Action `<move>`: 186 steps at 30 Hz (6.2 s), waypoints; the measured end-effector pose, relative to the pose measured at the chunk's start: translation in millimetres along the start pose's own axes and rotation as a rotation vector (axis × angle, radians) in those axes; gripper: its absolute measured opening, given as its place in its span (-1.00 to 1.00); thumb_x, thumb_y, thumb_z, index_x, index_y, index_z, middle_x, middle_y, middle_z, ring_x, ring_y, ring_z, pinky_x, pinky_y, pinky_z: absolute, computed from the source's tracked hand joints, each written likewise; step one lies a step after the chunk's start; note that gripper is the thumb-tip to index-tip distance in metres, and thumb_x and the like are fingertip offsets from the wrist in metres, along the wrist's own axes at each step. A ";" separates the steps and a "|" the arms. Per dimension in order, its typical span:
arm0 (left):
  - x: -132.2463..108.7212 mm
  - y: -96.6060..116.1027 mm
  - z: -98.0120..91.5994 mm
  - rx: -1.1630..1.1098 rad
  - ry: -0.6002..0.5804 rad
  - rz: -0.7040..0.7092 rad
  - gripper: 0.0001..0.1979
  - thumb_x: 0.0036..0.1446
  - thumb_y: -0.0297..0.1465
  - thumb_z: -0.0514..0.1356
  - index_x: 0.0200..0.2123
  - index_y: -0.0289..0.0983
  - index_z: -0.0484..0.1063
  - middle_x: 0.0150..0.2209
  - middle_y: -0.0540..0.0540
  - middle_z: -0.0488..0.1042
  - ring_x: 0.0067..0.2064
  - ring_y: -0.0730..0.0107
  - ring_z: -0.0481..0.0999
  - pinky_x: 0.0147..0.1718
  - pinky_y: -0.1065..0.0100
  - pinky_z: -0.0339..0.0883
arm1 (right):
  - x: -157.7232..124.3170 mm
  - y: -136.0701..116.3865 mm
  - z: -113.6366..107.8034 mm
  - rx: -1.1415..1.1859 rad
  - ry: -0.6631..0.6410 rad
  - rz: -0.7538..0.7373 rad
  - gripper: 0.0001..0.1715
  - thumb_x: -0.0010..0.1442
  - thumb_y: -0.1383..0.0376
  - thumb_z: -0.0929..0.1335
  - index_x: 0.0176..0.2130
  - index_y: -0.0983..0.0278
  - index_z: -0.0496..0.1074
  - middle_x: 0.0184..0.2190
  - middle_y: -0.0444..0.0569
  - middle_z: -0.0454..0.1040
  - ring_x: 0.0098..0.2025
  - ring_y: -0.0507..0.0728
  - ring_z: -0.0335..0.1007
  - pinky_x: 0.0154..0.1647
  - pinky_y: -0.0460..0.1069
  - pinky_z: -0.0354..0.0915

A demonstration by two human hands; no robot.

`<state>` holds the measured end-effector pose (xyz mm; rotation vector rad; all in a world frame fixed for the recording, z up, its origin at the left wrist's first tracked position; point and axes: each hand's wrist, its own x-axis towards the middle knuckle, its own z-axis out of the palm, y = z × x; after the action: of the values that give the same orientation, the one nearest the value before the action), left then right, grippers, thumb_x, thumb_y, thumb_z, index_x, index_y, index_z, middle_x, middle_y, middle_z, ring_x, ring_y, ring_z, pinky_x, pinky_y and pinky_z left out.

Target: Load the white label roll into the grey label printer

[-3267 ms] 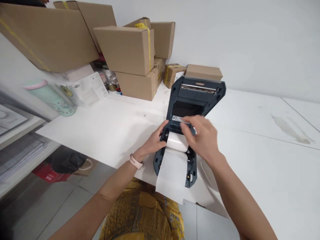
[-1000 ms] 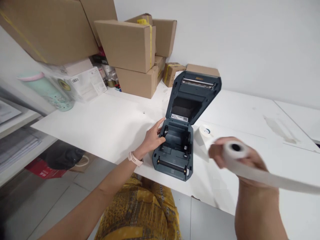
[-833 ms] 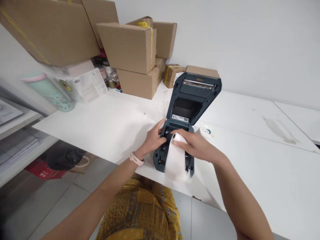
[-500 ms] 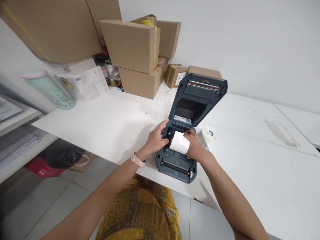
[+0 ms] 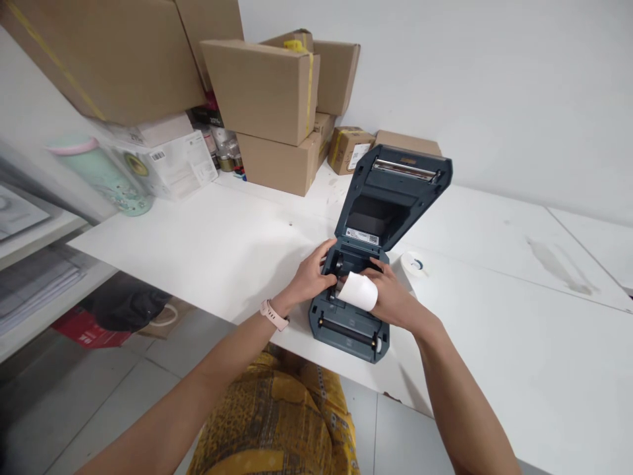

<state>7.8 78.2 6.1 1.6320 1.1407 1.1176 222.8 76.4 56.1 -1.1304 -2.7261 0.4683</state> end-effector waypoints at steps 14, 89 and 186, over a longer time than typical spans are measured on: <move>1.5 -5.4 -0.9 -0.071 -0.065 -0.056 -0.08 -0.05 -0.44 0.26 0.42 -0.22 0.10 0.36 -0.23 0.32 0.34 -0.04 0.34 0.31 -0.01 0.23 | -1.5 -2.2 -6.5 0.093 -0.095 -0.021 -0.35 0.22 -0.19 0.38 0.16 0.06 0.52 0.11 0.04 0.59 0.22 0.39 0.45 0.47 0.51 -0.21; 5.7 -9.2 5.7 -0.172 -0.064 -0.048 -0.07 -0.13 -0.49 0.26 0.39 -0.26 0.16 0.40 -0.26 0.21 0.40 -0.11 0.22 0.40 -0.05 0.05 | -23.3 -17.8 27.6 0.000 0.121 0.023 -0.42 0.19 -0.14 0.42 0.00 0.20 0.51 0.24 0.17 0.47 0.40 0.43 0.21 0.44 0.54 -0.27; -100.1 34.6 25.9 -0.282 0.122 -0.103 -0.21 0.27 -0.10 0.26 0.44 -0.08 -0.01 0.50 -0.17 0.01 0.48 0.01 0.06 0.42 0.04 0.06 | -60.2 -57.0 109.6 0.142 1.345 0.026 -0.48 0.41 0.27 0.12 -0.15 0.12 0.64 -0.18 0.00 0.61 -0.05 0.26 0.51 0.00 0.29 0.34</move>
<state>21.1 -29.9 12.1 1.2899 1.0758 1.2624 199.2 -29.2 -28.7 -0.9030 -1.4703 -0.1190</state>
